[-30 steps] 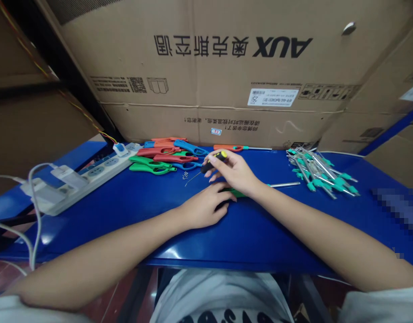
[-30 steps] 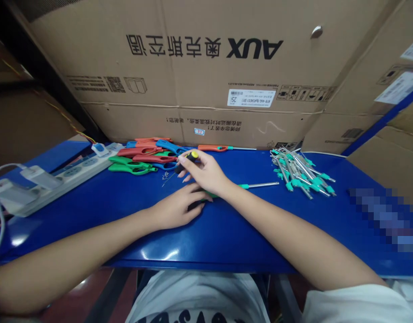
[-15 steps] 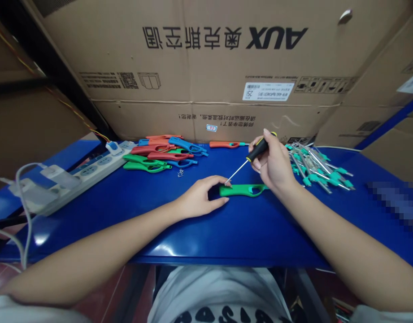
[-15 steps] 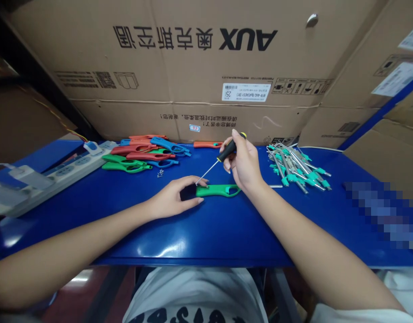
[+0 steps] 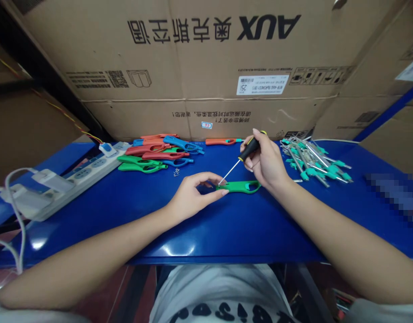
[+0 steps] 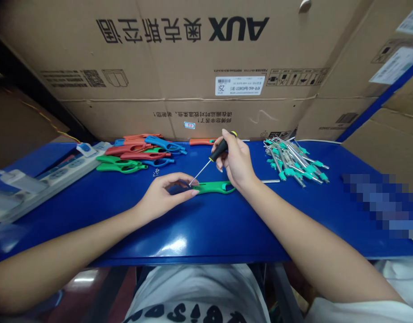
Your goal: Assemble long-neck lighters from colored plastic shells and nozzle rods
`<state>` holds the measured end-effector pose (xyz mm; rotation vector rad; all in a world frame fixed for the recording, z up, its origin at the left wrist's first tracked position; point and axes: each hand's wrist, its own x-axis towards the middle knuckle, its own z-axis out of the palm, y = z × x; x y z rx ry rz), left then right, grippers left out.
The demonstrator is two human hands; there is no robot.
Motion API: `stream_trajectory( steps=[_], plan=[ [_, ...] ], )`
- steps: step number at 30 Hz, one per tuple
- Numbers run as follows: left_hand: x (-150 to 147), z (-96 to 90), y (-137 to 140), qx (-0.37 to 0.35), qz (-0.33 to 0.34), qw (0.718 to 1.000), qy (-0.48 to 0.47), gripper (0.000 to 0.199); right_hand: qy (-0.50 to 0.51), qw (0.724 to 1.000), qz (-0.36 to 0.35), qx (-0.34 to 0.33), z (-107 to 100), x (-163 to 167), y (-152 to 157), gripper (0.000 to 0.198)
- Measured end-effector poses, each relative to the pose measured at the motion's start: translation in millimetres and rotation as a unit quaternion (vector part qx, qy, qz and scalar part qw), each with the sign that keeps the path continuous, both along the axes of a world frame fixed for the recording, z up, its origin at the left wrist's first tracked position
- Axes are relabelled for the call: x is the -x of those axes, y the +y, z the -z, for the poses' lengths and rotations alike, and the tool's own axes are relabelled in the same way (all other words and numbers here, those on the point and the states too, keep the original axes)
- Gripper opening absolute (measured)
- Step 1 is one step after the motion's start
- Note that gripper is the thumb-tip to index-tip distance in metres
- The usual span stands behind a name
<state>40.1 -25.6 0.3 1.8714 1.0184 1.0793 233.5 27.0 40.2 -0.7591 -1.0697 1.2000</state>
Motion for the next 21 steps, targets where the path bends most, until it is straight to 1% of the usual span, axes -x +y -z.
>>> stream_trajectory(
  steps=[4,9,14,21],
  plan=[
    [-0.9,-1.3,-1.0,-0.005,-0.019,1.000,0.008,0.015,-0.005,1.000,0.000,-0.002,0.7,-0.4,0.8,0.052],
    [0.9,-1.5,-0.1,-0.033,-0.040,0.999,0.015,0.013,-0.006,1.000,0.000,-0.007,1.0,-1.8,2.3,0.052],
    [2.3,-1.3,1.1,-0.046,-0.038,0.998,0.015,0.010,-0.003,1.000,-0.002,-0.007,0.5,-2.0,2.5,0.051],
    [2.2,-1.7,1.5,-0.046,-0.043,0.998,0.022,0.009,-0.015,1.000,0.011,-0.015,-0.4,-1.0,0.8,0.049]
  ],
)
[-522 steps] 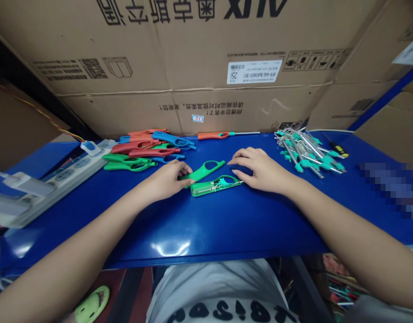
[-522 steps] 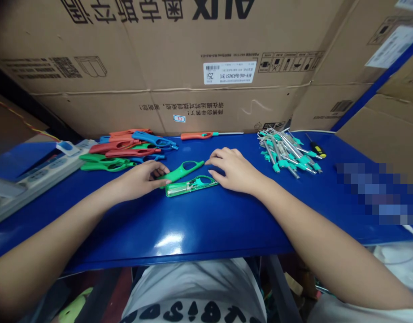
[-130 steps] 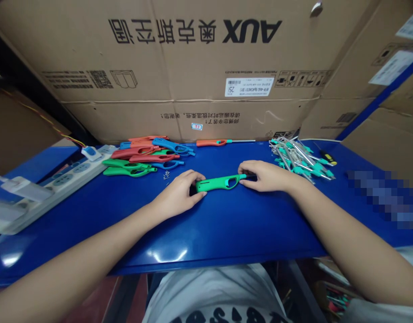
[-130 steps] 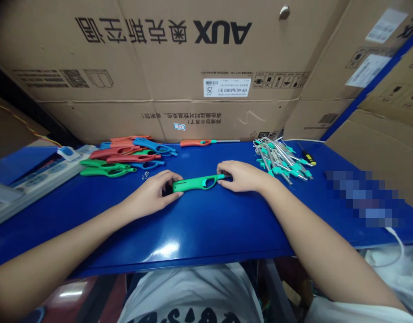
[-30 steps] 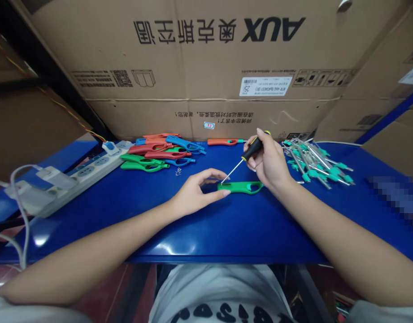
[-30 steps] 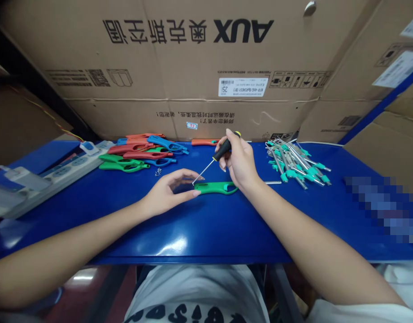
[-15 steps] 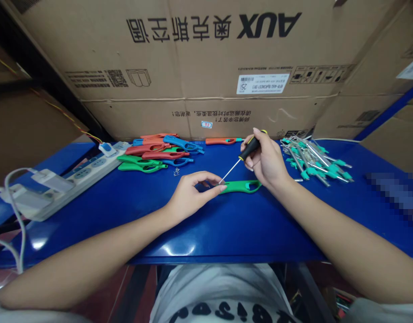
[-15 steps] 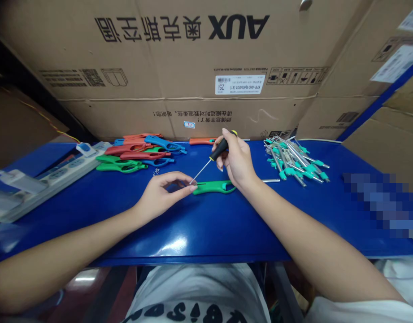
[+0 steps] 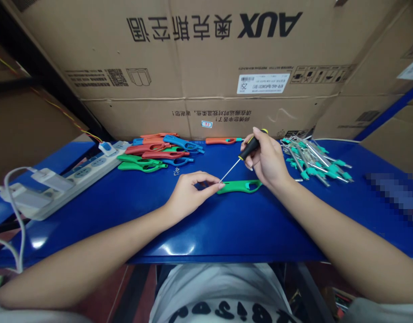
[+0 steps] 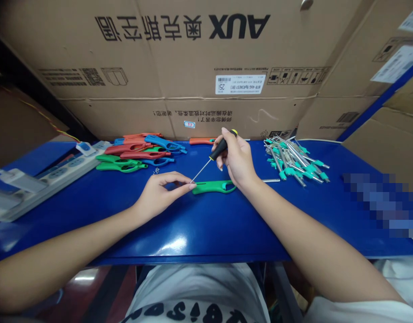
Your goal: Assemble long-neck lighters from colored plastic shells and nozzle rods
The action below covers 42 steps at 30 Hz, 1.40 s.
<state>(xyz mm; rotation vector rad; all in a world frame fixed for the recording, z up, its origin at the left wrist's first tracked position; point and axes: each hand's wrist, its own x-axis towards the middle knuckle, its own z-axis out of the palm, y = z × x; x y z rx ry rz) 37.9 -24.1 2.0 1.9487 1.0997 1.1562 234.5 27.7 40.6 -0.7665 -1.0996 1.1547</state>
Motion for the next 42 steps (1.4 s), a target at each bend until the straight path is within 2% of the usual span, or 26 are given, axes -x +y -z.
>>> stream_trajectory(
  steps=[9,23,32,42],
  plan=[
    [2.8,5.4,2.2,-0.022,-0.004,0.999,0.031,0.008,-0.051,0.997,0.017,-0.052,-0.7,0.8,-2.7,0.046],
    [2.8,5.5,2.8,-0.045,-0.003,0.998,0.045,0.008,-0.105,0.987,0.005,-0.121,-8.7,-0.2,-12.0,0.044],
    [2.7,8.1,3.8,-0.009,0.017,0.999,0.032,0.017,-0.091,0.988,0.016,-0.122,-9.2,-1.1,-10.1,0.044],
    [2.9,5.8,4.6,-0.016,0.016,0.999,0.040,0.010,-0.091,0.988,0.012,-0.127,-8.0,-2.2,-9.7,0.044]
  ],
)
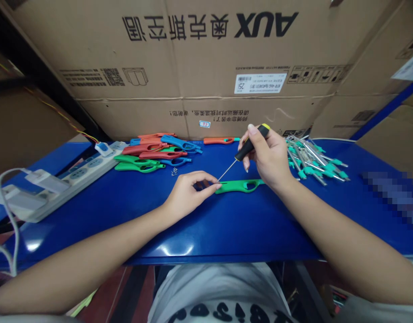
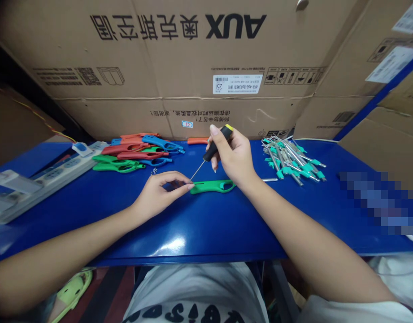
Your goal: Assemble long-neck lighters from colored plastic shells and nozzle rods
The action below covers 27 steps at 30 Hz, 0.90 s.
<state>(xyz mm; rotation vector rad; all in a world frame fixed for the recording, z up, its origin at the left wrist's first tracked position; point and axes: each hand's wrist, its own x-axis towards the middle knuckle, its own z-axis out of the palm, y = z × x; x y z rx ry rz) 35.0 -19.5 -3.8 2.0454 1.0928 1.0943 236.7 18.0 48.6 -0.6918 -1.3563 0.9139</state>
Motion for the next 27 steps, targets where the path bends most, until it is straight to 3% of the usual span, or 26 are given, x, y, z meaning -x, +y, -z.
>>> stream_trajectory(
  steps=[13,18,23,27],
  plan=[
    [-0.3,1.0,-0.1,-0.016,0.006,1.000,0.003,0.012,-0.025,0.999,-0.021,-0.008,-3.0,-2.1,-1.6,0.044],
    [-0.5,3.2,0.0,-0.015,0.023,1.000,0.011,0.011,-0.071,0.993,-0.090,-0.006,-5.6,-7.2,-1.9,0.042],
    [0.0,5.3,-0.2,-0.020,0.036,0.999,0.021,0.008,-0.141,0.970,-0.197,0.003,-9.1,-16.9,-3.0,0.034],
    [-0.7,5.9,-1.4,-0.018,0.042,0.999,0.025,0.007,-0.172,0.963,-0.203,-0.031,-8.3,-16.7,-8.6,0.048]
  ],
)
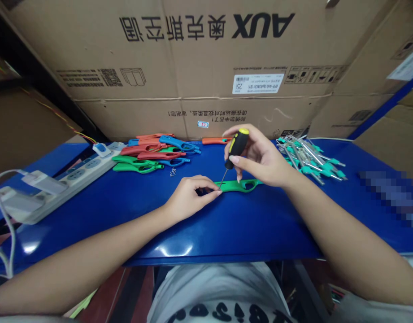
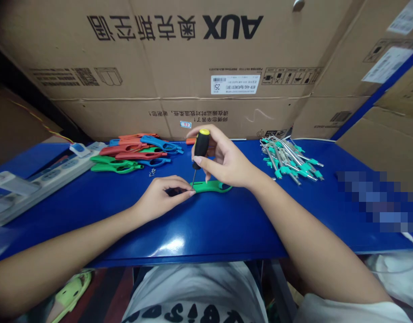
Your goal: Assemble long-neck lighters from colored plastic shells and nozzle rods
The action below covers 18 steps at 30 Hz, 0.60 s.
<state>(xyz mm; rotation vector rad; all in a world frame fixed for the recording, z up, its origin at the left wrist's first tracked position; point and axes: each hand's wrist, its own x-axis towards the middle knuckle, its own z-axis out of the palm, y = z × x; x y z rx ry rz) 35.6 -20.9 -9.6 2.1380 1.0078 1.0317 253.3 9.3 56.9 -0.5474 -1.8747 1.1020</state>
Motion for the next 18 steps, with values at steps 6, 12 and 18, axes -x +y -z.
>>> stream_trajectory(
  steps=[6,12,18],
  plan=[
    [-1.1,1.0,-1.2,0.006,0.011,1.000,0.007,0.008,0.003,0.987,0.129,-0.091,10.2,13.7,-7.0,0.063],
    [-1.1,0.8,-1.0,0.020,0.012,1.000,0.000,0.009,0.004,0.977,0.176,-0.124,14.5,15.4,-7.8,0.064],
    [-2.4,0.4,-0.7,0.021,0.019,1.000,-0.001,0.008,-0.003,0.983,0.145,-0.113,14.7,15.6,-10.0,0.064]
  ],
)
